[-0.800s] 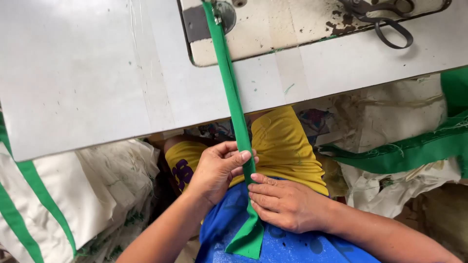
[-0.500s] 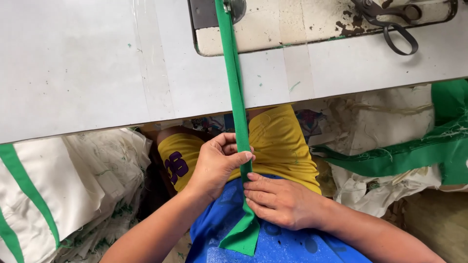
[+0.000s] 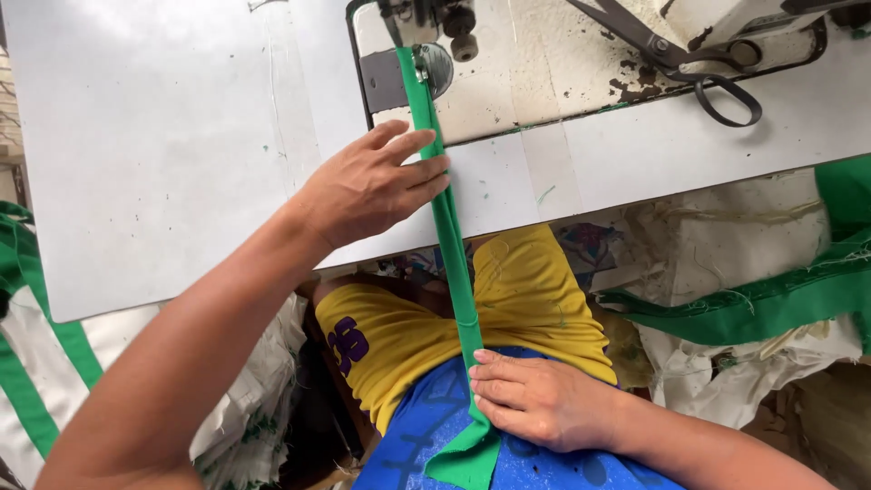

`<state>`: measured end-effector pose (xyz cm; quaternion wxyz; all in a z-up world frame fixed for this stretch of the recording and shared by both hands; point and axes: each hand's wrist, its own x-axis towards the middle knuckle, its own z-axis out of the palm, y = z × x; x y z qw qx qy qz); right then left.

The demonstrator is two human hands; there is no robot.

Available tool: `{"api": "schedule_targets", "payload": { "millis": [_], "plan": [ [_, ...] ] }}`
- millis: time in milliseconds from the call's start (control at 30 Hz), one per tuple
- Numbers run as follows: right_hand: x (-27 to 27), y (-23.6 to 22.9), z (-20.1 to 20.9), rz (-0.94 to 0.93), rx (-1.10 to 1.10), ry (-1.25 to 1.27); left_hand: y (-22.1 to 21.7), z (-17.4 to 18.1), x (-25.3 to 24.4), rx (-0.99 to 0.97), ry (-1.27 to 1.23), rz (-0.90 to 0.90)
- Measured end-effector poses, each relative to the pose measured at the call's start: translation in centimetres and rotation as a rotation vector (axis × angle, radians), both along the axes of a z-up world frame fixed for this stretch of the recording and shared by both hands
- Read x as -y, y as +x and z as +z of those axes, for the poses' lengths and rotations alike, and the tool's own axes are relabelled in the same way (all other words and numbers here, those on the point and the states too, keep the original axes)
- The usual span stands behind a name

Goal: Sewing green fabric strips to create straps using an industrial sewing machine

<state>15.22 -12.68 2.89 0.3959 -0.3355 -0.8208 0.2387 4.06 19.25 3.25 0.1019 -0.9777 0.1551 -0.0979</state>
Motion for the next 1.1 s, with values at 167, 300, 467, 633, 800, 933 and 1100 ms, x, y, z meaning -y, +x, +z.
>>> {"api": "schedule_targets", "payload": {
  "millis": [167, 300, 467, 633, 800, 933, 1100],
  "plan": [
    [0.3, -0.2, -0.3, -0.029, 0.026, 0.014, 2.3, 2.8, 0.3, 0.136, 0.078, -0.16],
    [0.5, -0.2, -0.7, -0.037, 0.056, 0.021, 4.0, 4.1, 0.4, -0.02, 0.235, -0.225],
    [0.7, -0.4, -0.6, -0.052, 0.073, 0.032, 6.2, 5.3, 1.0, -0.461, 0.411, -0.189],
    [0.9, -0.6, -0.5, -0.056, 0.089, 0.041, 7.2, 4.3, 1.3, -0.347, 0.397, -0.236],
    [0.9, -0.7, -0.8, -0.066, 0.125, 0.046, 7.8, 4.0, 1.9, -0.478, 0.457, -0.161],
    [1.1, -0.8, -0.8, -0.08, 0.142, 0.047, 7.5, 3.7, 0.9, -0.432, 0.362, -0.119],
    [1.1, -0.8, -0.5, -0.098, 0.102, 0.055, 5.7, 3.5, -1.4, -0.204, -0.122, 0.05]
  ]
}}
